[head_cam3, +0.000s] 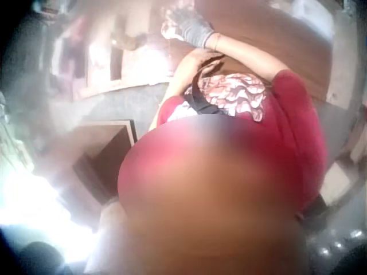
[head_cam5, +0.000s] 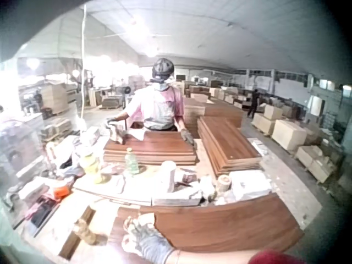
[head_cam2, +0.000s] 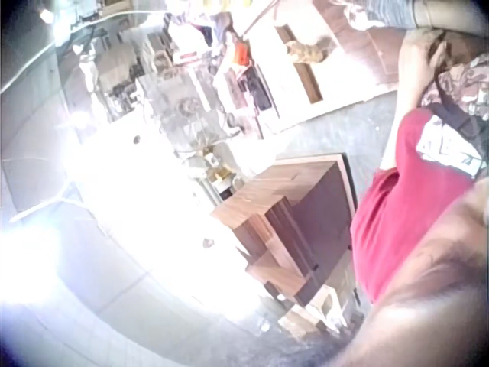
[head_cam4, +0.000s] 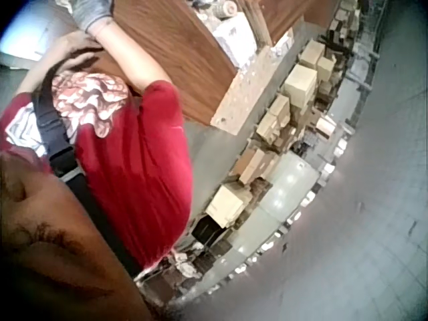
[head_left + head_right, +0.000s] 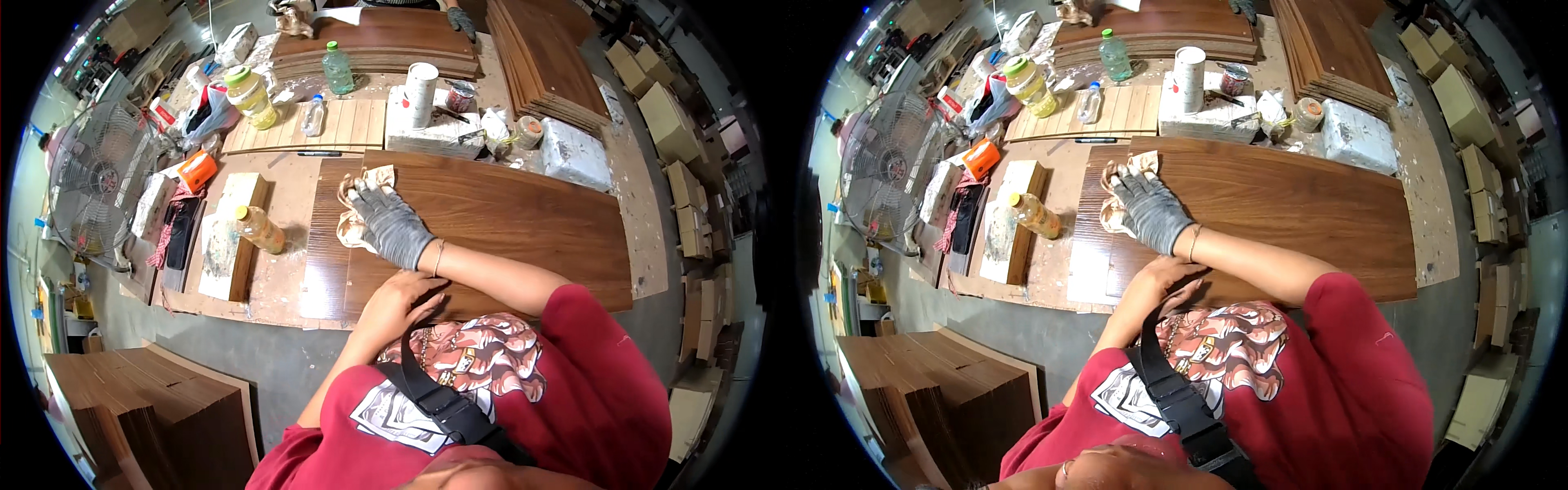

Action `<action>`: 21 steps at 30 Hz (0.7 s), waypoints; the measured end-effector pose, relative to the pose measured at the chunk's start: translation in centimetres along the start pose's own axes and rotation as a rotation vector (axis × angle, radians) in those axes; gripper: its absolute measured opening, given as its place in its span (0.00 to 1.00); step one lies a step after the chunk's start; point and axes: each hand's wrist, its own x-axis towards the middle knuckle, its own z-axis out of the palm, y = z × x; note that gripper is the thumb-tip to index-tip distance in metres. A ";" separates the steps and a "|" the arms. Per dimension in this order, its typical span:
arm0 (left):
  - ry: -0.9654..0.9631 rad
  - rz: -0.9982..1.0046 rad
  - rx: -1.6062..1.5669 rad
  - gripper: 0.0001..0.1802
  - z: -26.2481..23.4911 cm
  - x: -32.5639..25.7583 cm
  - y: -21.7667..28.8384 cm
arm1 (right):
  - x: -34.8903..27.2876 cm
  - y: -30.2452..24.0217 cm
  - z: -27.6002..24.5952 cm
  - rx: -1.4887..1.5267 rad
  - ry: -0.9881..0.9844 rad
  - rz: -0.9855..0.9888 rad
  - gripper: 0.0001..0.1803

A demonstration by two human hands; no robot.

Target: The person wipes a wooden panel with a cloth. The person applies a liquid from a bottle to a pad and wipes the surface and edges of the panel before lifting it.

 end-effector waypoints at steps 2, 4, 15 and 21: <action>0.066 0.054 -0.042 0.18 0.3 0.5 0.0 | 1.6 1.8 -1.0 -0.066 -0.187 0.060 0.37; 0.079 0.082 -0.029 0.23 0.0 0.6 0.5 | 4.0 4.8 -0.1 -0.140 -0.135 0.170 0.36; 0.060 0.033 0.457 0.28 0.3 0.6 0.4 | 7.1 12.0 1.9 0.146 -0.137 0.538 0.19; 0.085 0.062 0.489 0.28 0.4 0.6 -0.3 | -6.0 21.7 -2.6 -0.136 -0.097 0.607 0.21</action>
